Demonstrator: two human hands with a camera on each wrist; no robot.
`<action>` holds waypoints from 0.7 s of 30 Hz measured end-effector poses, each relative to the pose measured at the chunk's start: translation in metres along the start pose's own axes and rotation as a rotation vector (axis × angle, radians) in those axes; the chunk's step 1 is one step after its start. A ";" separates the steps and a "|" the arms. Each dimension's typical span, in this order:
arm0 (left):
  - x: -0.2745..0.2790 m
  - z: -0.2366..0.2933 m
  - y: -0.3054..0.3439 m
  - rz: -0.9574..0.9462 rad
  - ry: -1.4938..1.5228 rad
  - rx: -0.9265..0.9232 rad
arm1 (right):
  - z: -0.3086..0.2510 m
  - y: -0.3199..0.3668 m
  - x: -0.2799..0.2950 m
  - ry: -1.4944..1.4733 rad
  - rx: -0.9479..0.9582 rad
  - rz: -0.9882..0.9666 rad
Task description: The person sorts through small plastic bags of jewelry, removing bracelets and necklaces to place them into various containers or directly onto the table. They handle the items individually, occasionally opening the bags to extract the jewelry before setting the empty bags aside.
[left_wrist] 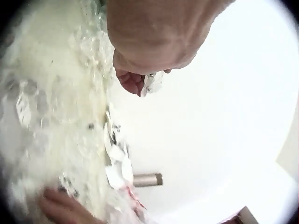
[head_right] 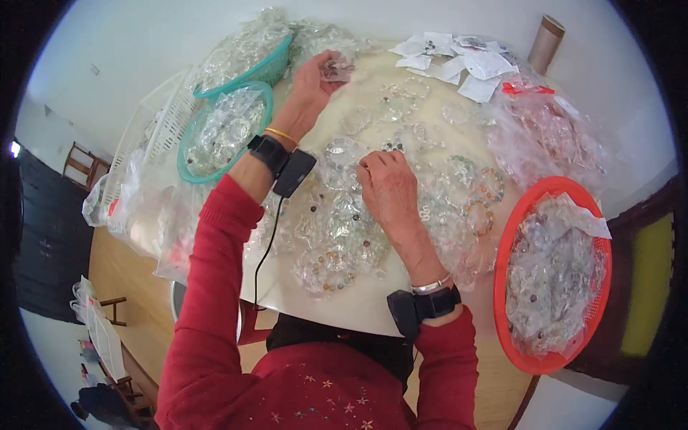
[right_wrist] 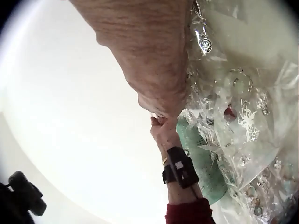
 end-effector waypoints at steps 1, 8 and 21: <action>-0.017 -0.002 0.012 -0.120 0.098 0.089 | 0.000 0.001 0.001 0.001 0.009 0.006; -0.063 0.015 0.065 -0.400 0.148 0.184 | 0.004 0.003 -0.001 0.006 -0.005 -0.025; -0.100 0.021 0.110 -0.509 0.102 0.198 | 0.006 0.004 -0.002 0.027 -0.024 -0.023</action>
Point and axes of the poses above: each hand's wrist, its own y-axis away from the middle knuckle, its own x-axis out of the back of the hand, z = x × y, the point moved 7 cm from there along -y, towards the middle knuckle, and after that the axes turned 4 degrees about -z, right-handed, at the moved point
